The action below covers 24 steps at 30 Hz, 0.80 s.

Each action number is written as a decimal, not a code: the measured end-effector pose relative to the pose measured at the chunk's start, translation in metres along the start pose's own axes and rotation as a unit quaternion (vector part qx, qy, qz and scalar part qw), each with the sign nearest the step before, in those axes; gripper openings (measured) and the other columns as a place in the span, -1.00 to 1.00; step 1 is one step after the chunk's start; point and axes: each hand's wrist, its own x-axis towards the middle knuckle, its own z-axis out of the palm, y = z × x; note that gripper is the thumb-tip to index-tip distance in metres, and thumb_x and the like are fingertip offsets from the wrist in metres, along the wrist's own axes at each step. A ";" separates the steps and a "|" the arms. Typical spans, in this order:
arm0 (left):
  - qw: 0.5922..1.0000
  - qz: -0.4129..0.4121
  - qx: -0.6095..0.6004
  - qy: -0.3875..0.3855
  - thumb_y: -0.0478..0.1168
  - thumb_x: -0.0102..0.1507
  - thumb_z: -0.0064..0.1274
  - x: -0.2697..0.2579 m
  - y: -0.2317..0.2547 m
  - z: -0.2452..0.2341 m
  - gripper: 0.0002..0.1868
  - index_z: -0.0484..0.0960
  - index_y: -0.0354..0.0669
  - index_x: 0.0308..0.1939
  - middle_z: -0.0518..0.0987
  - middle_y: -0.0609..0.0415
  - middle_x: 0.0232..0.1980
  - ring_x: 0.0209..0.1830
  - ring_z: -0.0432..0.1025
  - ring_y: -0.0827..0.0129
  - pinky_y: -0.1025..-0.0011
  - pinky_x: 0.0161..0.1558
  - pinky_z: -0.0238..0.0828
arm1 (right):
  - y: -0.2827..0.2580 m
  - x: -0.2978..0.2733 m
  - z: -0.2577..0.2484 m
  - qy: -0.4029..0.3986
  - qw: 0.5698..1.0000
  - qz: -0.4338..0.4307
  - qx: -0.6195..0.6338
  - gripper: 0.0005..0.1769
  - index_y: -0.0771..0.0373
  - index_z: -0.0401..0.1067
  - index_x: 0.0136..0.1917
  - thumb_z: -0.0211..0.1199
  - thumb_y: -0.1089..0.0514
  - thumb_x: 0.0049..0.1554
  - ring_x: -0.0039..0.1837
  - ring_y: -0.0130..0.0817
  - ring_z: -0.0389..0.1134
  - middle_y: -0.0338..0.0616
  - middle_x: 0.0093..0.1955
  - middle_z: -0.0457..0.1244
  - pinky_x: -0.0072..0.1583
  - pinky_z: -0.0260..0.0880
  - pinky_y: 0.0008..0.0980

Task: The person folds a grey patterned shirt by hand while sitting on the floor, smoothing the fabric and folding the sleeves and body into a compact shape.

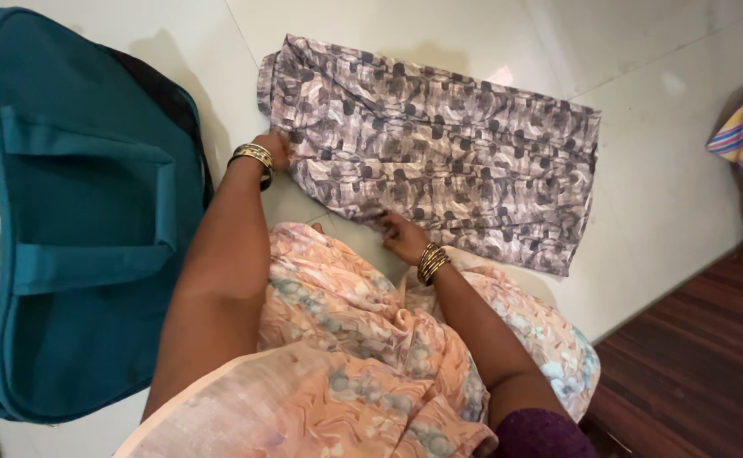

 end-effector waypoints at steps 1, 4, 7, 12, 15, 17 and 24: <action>1.000 -0.006 -0.004 0.005 0.01 0.18 0.24 -0.004 0.002 -0.001 -0.59 0.69 -0.03 0.06 0.62 -0.18 0.13 0.09 0.52 -0.05 0.13 0.15 0.47 | 0.000 0.001 0.001 -0.022 0.998 0.011 0.052 -0.37 0.18 0.29 0.39 0.35 0.28 0.06 -0.01 -0.31 0.47 -0.09 -0.02 0.41 0.05 0.51 -0.30; 0.998 0.002 -0.054 -0.008 -0.02 0.24 0.18 -0.021 0.007 -0.010 -0.64 0.71 -0.04 0.06 0.67 -0.14 0.08 0.01 0.59 0.02 0.15 0.10 0.52 | -0.017 0.000 0.005 -0.071 0.983 0.052 0.162 -0.25 0.20 0.13 0.48 0.31 0.29 0.07 -0.05 -0.35 0.46 -0.07 -0.02 0.40 0.02 0.51 -0.33; 0.996 -0.012 -0.083 -0.010 -0.03 0.21 0.19 -0.039 0.018 -0.023 -0.62 0.69 -0.02 0.07 0.67 -0.11 0.07 -0.06 0.60 0.06 0.16 0.06 0.53 | -0.026 -0.003 0.002 -0.101 0.972 0.081 0.198 -0.16 0.16 0.01 0.54 0.32 0.28 0.07 -0.08 -0.38 0.43 -0.06 -0.05 0.41 0.00 0.49 -0.35; 0.999 0.009 -0.032 -0.021 0.03 0.19 0.25 -0.036 0.014 -0.018 -0.59 0.74 -0.07 0.03 0.69 -0.13 0.07 0.02 0.59 0.02 0.18 0.14 0.50 | -0.002 0.005 0.008 -0.157 0.955 0.065 0.241 -0.29 0.26 0.13 0.47 0.32 0.27 0.11 -0.13 -0.37 0.40 -0.08 -0.10 0.39 -0.07 0.44 -0.34; 0.999 0.017 0.030 -0.025 0.05 0.16 0.29 -0.016 0.006 -0.009 -0.54 0.73 -0.08 0.05 0.65 -0.14 0.12 0.09 0.54 -0.02 0.15 0.16 0.48 | 0.017 0.008 0.010 -0.183 0.964 0.036 0.189 -0.53 0.46 0.34 0.33 0.38 0.22 0.23 -0.12 -0.36 0.36 -0.05 -0.14 0.38 -0.08 0.39 -0.33; 0.997 0.017 0.066 -0.036 0.07 0.16 0.29 -0.009 0.005 -0.005 -0.51 0.71 -0.10 0.08 0.63 -0.15 0.15 0.12 0.53 -0.04 0.14 0.16 0.49 | 0.027 0.010 0.012 -0.201 0.967 0.037 0.154 -0.46 0.34 0.26 0.37 0.33 0.22 0.17 -0.11 -0.39 0.41 -0.11 -0.14 0.40 -0.05 0.45 -0.37; 0.995 -0.065 0.060 -0.044 -0.05 0.18 0.25 -0.013 0.003 -0.008 -0.46 0.60 -0.15 0.22 0.58 -0.18 0.23 0.20 0.50 -0.06 0.01 0.14 0.49 | 0.023 0.005 0.005 -0.277 0.958 -0.001 0.078 -0.39 0.30 0.26 0.40 0.32 0.18 0.11 -0.06 -0.46 0.43 -0.10 -0.05 0.44 -0.03 0.46 -0.40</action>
